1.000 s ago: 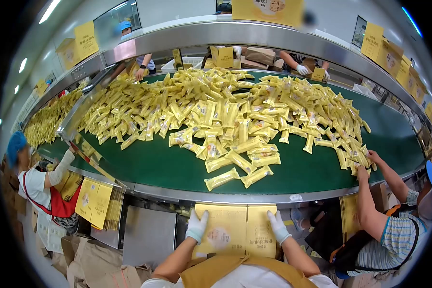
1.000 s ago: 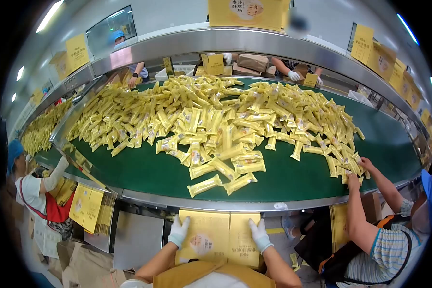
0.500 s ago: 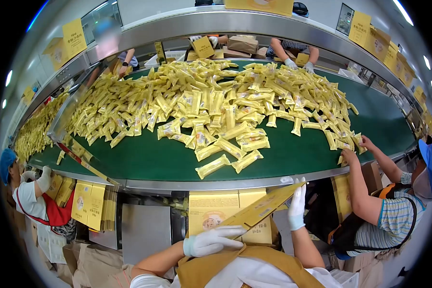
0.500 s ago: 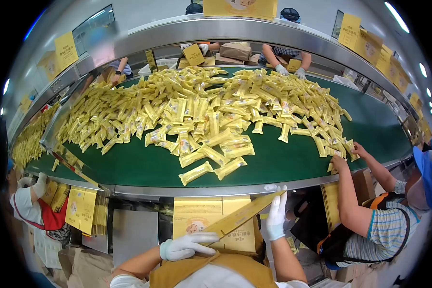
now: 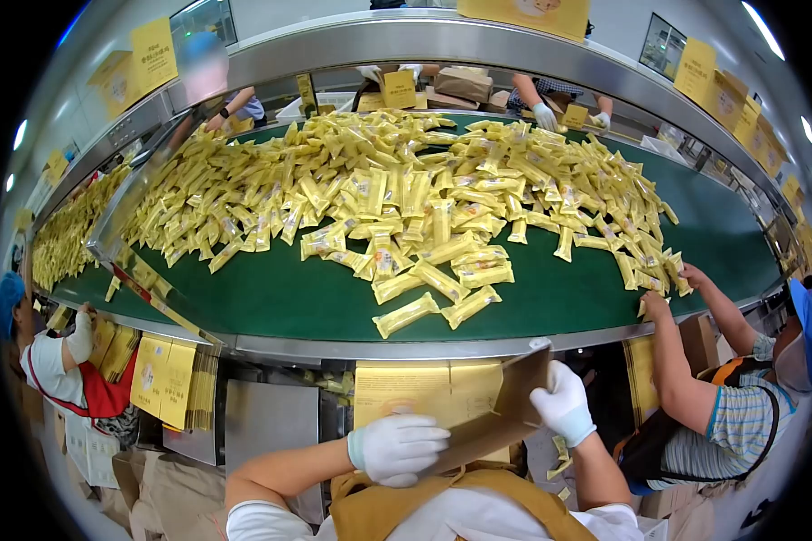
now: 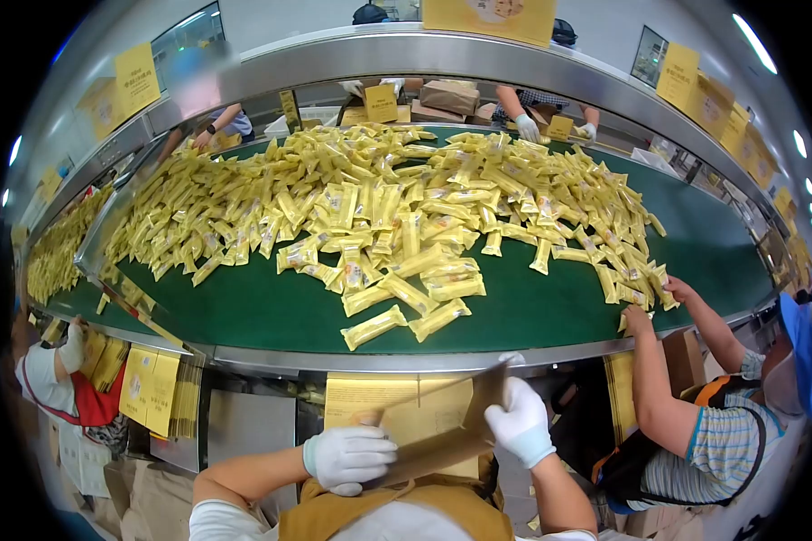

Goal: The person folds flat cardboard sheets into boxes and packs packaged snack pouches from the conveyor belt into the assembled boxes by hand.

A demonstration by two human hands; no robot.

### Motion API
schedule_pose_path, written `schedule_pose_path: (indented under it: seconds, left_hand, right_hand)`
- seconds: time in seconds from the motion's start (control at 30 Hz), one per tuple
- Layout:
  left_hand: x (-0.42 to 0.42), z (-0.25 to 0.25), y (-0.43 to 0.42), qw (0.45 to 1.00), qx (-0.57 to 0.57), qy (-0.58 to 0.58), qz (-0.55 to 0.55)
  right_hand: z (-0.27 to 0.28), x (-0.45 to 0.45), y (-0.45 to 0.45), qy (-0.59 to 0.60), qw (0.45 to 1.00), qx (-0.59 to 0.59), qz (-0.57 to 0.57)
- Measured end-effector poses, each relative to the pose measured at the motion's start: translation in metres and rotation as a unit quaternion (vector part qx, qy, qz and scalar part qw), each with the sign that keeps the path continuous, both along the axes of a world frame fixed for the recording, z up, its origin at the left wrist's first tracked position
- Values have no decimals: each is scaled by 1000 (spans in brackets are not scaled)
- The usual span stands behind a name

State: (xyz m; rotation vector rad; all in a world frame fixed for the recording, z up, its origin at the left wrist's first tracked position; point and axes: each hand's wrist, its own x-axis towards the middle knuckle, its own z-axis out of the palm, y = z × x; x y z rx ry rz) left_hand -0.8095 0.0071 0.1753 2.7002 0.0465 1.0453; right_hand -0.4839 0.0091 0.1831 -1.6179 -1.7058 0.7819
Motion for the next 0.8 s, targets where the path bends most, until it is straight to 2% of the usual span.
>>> schedule_pose_path:
  seconds: [0.03, 0.07, 0.1, 0.13, 0.17, 0.23, 0.27, 0.33, 0.37, 0.4, 0.43, 0.5, 0.57, 0.6, 0.63, 0.67, 0.77, 0.8]
  left_hand:
    - [3, 11, 5, 988, -22, 147, 31]
    - [7, 23, 12, 954, -45, 290, 60]
    - [11, 30, 15, 897, -67, 427, 88]
    - [13, 21, 20, 936, -52, 304, 167]
    - [14, 9, 34, 962, -43, 229, 142]
    - [29, 2, 45, 919, -88, 373, 97]
    - [35, -12, 49, 921, -82, 373, 75]
    - [45, -41, 56, 926, -67, 371, 33]
    - [47, -20, 58, 926, -17, 372, 70]
    - [41, -7, 59, 955, 35, 236, 174]
    - [32, 1, 61, 954, 87, 93, 271]
    - [22, 6, 66, 898, 13, 91, 431]
    - [16, 17, 68, 882, -115, 214, 403]
    - [18, 37, 67, 859, -194, 293, 371]
    - [21, 53, 67, 824, -272, 370, 331]
    - [27, 62, 69, 799, -261, 466, 274]
    - [41, 26, 37, 866, -151, 361, 312]
    - [48, 20, 30, 869, -172, 351, 303]
  right_hand:
    - [27, -6, 2, -229, 970, 5, 78]
    - [38, -17, 4, -233, 958, 28, 164]
    - [41, -31, 7, -293, 929, -9, 228]
    - [34, -44, 11, -320, 916, -10, 242]
    - [25, -54, 16, -347, 902, -11, 257]
    - [32, -66, 39, -337, 867, -73, 360]
    - [30, -67, 49, -327, 850, -131, 393]
    - [19, -58, 62, -215, 837, -124, 489]
    - [15, -50, 67, -156, 823, -120, 532]
    - [15, -37, 69, -97, 820, -129, 550]
    - [19, -27, 67, -96, 831, -145, 528]
    - [14, -13, 53, 26, 895, -174, 411]
    - [22, -23, 36, 113, 951, -180, 225]
    - [8, -23, 32, 11, 984, -80, 157]
    - [-8, -24, 29, -90, 992, 19, 83]
    - [-11, -28, 28, -134, 987, 72, 46]
    - [-55, -40, 27, -33, 996, 64, 53]
    - [-53, -39, 27, 40, 997, 14, 61]
